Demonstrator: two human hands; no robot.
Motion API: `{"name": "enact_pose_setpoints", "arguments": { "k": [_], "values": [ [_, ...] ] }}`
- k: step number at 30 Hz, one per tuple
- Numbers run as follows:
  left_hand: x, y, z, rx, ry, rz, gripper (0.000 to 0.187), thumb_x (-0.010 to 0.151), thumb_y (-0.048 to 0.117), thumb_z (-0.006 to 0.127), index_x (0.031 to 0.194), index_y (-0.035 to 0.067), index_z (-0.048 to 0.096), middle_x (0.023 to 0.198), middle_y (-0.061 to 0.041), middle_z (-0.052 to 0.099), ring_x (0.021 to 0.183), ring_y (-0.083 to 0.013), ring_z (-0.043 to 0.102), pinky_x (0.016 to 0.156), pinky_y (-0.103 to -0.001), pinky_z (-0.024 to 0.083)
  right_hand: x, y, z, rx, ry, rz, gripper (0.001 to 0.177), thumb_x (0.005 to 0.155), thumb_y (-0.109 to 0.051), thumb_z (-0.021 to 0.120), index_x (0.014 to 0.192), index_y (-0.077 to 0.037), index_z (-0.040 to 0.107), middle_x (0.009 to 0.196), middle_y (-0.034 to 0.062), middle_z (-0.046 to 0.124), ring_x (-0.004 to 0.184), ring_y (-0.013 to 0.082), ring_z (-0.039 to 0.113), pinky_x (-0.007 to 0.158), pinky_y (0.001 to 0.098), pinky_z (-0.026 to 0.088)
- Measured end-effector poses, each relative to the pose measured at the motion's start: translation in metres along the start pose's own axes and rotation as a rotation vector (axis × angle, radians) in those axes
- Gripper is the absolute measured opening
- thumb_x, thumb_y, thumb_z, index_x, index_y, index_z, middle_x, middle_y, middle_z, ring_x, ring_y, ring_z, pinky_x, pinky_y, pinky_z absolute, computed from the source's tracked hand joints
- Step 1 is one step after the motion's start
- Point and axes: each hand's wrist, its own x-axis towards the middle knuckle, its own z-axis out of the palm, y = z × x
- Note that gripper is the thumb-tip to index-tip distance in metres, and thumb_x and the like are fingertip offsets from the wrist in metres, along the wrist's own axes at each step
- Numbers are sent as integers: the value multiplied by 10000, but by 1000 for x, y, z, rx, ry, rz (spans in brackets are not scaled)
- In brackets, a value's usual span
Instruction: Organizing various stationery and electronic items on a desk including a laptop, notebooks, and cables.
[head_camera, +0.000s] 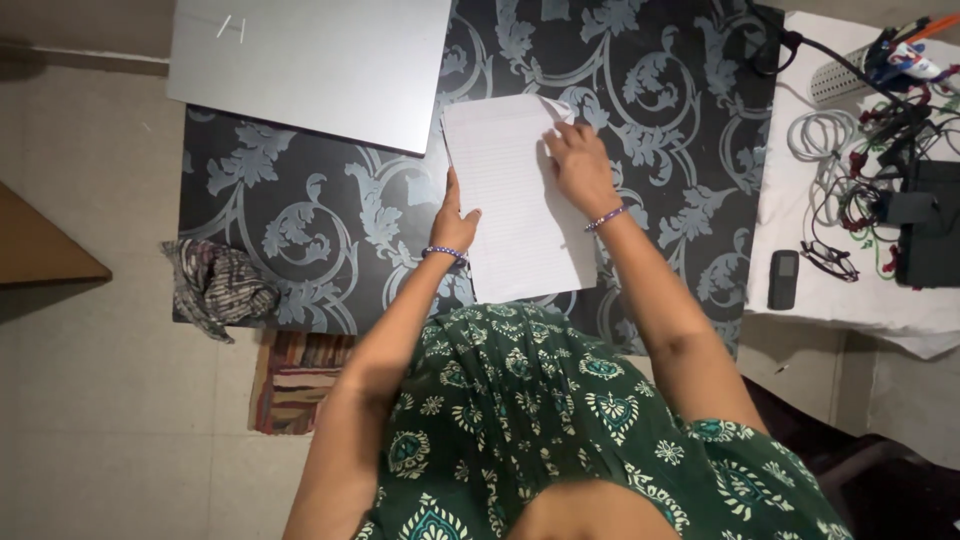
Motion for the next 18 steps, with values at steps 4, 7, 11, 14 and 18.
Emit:
{"name": "enact_pose_setpoints", "arguments": {
  "k": [4,7,11,14,18],
  "values": [
    [3,6,-6,-42,-38,-64,1009,851,12,684,1629,85,46,1681,-221,212,1508,-335,324,1147,-329,387,19,15,21,-83,-29,-55,327,857,-99,729,1183,-126,727,1326,89,654,1256,323,566,1007,464,469],
    [2,4,-10,44,-78,-70,1011,864,37,695,1637,89,46,1669,-216,247,1506,-331,346,1169,-332,363,20,37,44,-60,21,51,318,847,-144,739,1166,-131,733,1276,107,658,1190,355,554,940,493,459],
    [7,-6,-8,64,-89,-43,996,867,49,713,1633,98,78,1661,-214,268,1505,-334,354,1173,-334,363,33,36,30,44,-159,188,275,916,-132,699,1190,-143,716,1326,88,649,1244,344,541,1005,478,467],
    [3,4,-13,83,-94,-59,992,867,52,706,1637,133,87,1651,-205,293,1494,-342,364,1173,-342,366,42,28,16,-69,-128,83,424,841,-144,736,1257,-93,673,1368,126,627,1299,350,521,1029,481,435],
    [6,22,-35,108,-138,80,959,871,35,677,1632,228,126,1610,-211,374,1443,-391,416,1142,-393,402,58,17,8,-76,-171,-80,704,785,-112,767,1450,-47,544,1465,135,587,1395,328,472,1124,501,347]
  ]
}}
